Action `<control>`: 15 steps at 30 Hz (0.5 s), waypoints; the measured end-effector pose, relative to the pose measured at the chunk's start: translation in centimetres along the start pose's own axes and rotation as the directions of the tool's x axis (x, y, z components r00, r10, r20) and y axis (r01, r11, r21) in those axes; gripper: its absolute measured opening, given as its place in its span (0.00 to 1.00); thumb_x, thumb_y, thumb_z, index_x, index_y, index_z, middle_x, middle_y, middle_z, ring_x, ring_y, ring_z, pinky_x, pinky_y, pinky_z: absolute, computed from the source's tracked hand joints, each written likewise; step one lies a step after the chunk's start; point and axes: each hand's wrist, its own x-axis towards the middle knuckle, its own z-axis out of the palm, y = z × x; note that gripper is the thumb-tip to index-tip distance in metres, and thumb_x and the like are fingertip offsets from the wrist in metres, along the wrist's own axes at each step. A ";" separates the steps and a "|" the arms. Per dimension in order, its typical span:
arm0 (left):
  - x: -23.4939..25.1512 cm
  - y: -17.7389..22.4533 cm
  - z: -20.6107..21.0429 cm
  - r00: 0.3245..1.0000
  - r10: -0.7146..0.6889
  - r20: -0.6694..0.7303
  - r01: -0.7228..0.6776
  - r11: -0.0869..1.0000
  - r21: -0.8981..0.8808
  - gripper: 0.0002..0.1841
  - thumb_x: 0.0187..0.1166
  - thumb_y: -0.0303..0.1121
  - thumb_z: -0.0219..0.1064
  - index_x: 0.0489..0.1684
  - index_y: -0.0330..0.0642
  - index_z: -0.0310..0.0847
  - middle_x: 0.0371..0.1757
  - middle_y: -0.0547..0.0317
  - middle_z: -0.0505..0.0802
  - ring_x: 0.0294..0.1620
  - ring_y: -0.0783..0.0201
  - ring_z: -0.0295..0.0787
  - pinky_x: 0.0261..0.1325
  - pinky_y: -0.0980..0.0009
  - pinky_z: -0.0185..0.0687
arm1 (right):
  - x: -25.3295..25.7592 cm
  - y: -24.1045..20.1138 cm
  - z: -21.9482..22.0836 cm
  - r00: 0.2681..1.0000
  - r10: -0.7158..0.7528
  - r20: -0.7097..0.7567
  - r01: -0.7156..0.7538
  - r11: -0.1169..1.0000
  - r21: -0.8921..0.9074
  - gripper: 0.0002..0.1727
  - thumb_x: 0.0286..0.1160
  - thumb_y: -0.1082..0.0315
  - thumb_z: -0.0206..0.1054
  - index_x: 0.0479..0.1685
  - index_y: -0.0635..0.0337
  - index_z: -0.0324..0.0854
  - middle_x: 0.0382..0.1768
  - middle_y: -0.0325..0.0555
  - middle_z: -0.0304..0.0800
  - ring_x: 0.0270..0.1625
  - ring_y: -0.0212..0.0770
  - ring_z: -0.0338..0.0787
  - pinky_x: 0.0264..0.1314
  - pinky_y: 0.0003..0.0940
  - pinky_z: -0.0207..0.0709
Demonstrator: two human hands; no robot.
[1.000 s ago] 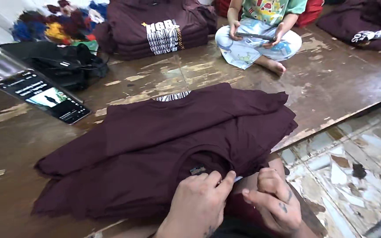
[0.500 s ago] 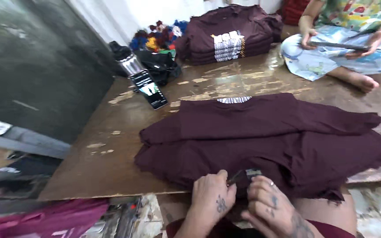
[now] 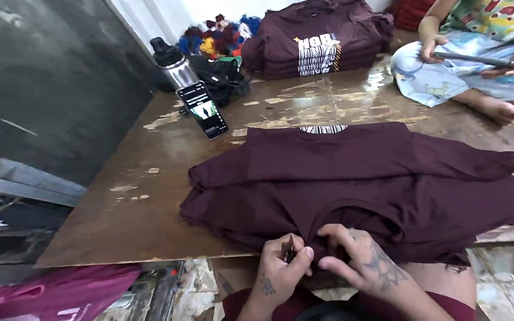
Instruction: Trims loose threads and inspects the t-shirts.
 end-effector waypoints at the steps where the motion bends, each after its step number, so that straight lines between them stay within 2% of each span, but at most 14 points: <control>1: 0.1 0.0 0.0 1.000 0.004 0.010 -0.004 1.000 0.008 0.07 0.75 0.35 0.71 0.25 0.53 0.82 0.22 0.75 0.87 0.20 0.81 0.85 0.25 0.82 0.85 | 0.2 0.0 0.1 0.999 -0.032 -0.013 0.031 0.999 -0.033 0.20 0.89 0.53 0.56 0.47 0.61 0.83 0.26 0.41 0.87 0.28 0.34 0.88 0.34 0.28 0.84; 3: 0.3 0.0 0.1 0.999 0.018 0.036 -0.019 0.999 0.047 0.09 0.75 0.34 0.70 0.24 0.51 0.81 0.21 0.74 0.87 0.21 0.81 0.85 0.26 0.82 0.84 | 0.0 0.1 0.3 0.992 -0.106 -0.073 0.099 0.991 -0.092 0.16 0.89 0.60 0.57 0.37 0.60 0.83 0.24 0.43 0.87 0.28 0.36 0.88 0.35 0.28 0.84; 6: 0.7 0.5 -0.1 0.991 0.083 0.104 -0.101 0.977 0.188 0.11 0.77 0.32 0.67 0.23 0.44 0.78 0.23 0.68 0.86 0.24 0.82 0.84 0.28 0.85 0.82 | -0.9 0.2 0.5 0.975 -0.165 -0.145 0.144 0.979 -0.145 0.17 0.91 0.60 0.54 0.34 0.57 0.80 0.22 0.42 0.82 0.26 0.37 0.84 0.33 0.28 0.81; 8: 1.3 1.2 -0.5 0.974 0.154 0.168 -0.206 0.911 0.357 0.11 0.76 0.30 0.65 0.21 0.36 0.79 0.24 0.60 0.86 0.25 0.79 0.82 0.29 0.85 0.78 | -1.4 0.1 0.5 0.967 -0.183 -0.175 0.153 0.974 -0.170 0.16 0.91 0.60 0.54 0.36 0.57 0.80 0.23 0.42 0.82 0.27 0.37 0.85 0.33 0.29 0.81; 11: 2.1 2.2 -1.0 0.945 0.201 0.257 -0.318 0.740 0.592 0.10 0.74 0.31 0.65 0.22 0.36 0.82 0.24 0.55 0.89 0.25 0.74 0.82 0.29 0.82 0.77 | -2.1 -0.2 0.1 0.964 -0.180 -0.196 0.151 0.977 -0.152 0.14 0.91 0.61 0.53 0.38 0.56 0.78 0.27 0.43 0.85 0.32 0.37 0.89 0.40 0.28 0.84; 12: 2.2 2.5 -1.1 0.943 0.181 0.280 -0.327 0.661 0.675 0.10 0.73 0.34 0.65 0.25 0.38 0.83 0.25 0.56 0.89 0.24 0.71 0.82 0.26 0.78 0.76 | -2.3 -0.3 0.1 0.967 -0.170 -0.192 0.147 0.981 -0.130 0.14 0.91 0.61 0.54 0.38 0.57 0.79 0.29 0.44 0.87 0.34 0.37 0.90 0.42 0.29 0.85; 13: 2.3 3.1 -1.2 0.938 0.145 0.313 -0.338 0.566 0.752 0.10 0.73 0.37 0.65 0.34 0.40 0.86 0.28 0.56 0.90 0.24 0.66 0.85 0.24 0.70 0.78 | -2.5 -0.5 0.0 0.971 -0.152 -0.187 0.135 0.986 -0.101 0.13 0.90 0.62 0.55 0.38 0.57 0.79 0.30 0.44 0.88 0.37 0.38 0.91 0.45 0.29 0.85; 14: 2.4 3.9 -1.3 0.929 0.097 0.356 -0.357 0.483 0.799 0.15 0.74 0.40 0.65 0.47 0.40 0.88 0.34 0.53 0.92 0.27 0.59 0.89 0.24 0.62 0.83 | -2.8 -0.6 0.0 0.975 -0.128 -0.182 0.116 0.990 -0.076 0.13 0.90 0.61 0.55 0.39 0.56 0.79 0.32 0.44 0.89 0.40 0.37 0.91 0.49 0.29 0.85; 15: 2.5 4.6 -1.4 0.915 0.067 0.399 -0.389 0.419 0.821 0.19 0.75 0.42 0.63 0.57 0.41 0.87 0.36 0.51 0.91 0.28 0.55 0.90 0.24 0.58 0.83 | -3.1 -0.7 0.0 0.976 -0.110 -0.189 0.101 0.993 -0.060 0.11 0.88 0.61 0.57 0.39 0.56 0.79 0.33 0.44 0.89 0.41 0.37 0.91 0.52 0.29 0.85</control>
